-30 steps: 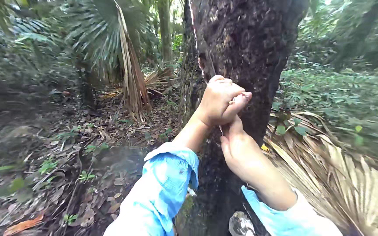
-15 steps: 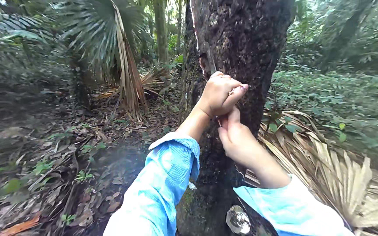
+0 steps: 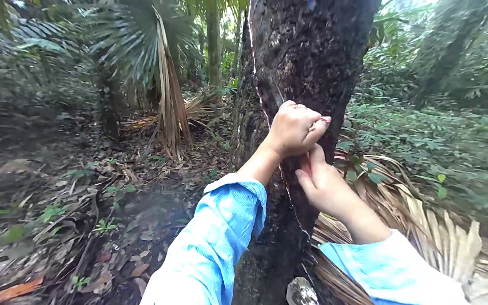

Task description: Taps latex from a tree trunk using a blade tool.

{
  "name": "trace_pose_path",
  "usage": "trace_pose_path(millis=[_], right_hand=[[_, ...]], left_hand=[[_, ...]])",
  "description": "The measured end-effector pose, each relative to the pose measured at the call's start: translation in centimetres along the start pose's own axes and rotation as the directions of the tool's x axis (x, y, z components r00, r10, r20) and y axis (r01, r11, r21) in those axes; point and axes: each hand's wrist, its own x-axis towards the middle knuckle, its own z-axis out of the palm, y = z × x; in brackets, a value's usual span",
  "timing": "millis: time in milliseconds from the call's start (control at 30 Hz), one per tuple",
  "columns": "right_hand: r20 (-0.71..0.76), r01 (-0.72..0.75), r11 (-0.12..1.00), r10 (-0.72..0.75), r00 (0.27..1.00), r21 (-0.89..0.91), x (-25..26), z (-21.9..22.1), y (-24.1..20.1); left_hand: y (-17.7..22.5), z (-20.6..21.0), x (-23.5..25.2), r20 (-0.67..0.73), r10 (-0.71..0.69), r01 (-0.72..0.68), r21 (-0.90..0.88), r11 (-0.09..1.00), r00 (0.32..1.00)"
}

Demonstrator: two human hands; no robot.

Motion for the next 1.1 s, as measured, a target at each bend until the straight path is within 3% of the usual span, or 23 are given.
trace_pose_path(millis=[333, 500, 600, 700, 833, 933, 1033, 1100], right_hand=[[-0.183, 0.104, 0.992, -0.116, 0.976, -0.070, 0.5, 5.9, 4.6], [-0.177, -0.010, 0.986, -0.020, 0.984, -0.168, 0.0, 7.0, 5.1], [-0.249, 0.000, 0.972, -0.060, 0.967, -0.233, -0.5, 7.5, 5.4], [-0.113, -0.142, 0.956, 0.116, 0.987, -0.257, 0.2, 6.3, 3.5], [-0.226, -0.063, 0.968, 0.007, 0.974, -0.244, -0.4, 7.7, 4.1], [-0.084, -0.112, 0.953, 0.092, 0.992, -0.283, -2.0, 5.7, 2.3], [0.109, -0.209, 0.923, 0.256, 0.961, -0.324, -3.4, 2.3, 0.1], [0.020, -0.117, 0.961, 0.126, 0.992, -0.252, -6.3, 1.8, 1.0]], left_hand=[[-0.9, 2.4, -4.3, -0.073, 0.115, -0.108, 0.094, 0.990, 0.991], [-0.7, 3.0, -5.6, -0.126, 0.152, -0.143, 0.079, 0.987, 0.980], [-0.1, 3.3, -6.0, -0.132, 0.152, -0.145, 0.060, 0.988, 0.979], [-1.0, 2.9, -5.7, -0.135, 0.170, -0.164, 0.055, 0.985, 0.976], [-0.7, 2.7, -6.2, -0.142, 0.160, -0.156, 0.034, 0.987, 0.977], [0.7, 2.3, -6.0, -0.160, 0.106, -0.108, -0.002, 0.994, 0.981], [2.7, 2.2, -5.2, -0.169, 0.021, -0.027, -0.034, 0.999, 0.985], [5.2, 2.4, -5.2, -0.127, -0.028, 0.021, -0.056, 0.998, 0.991]])
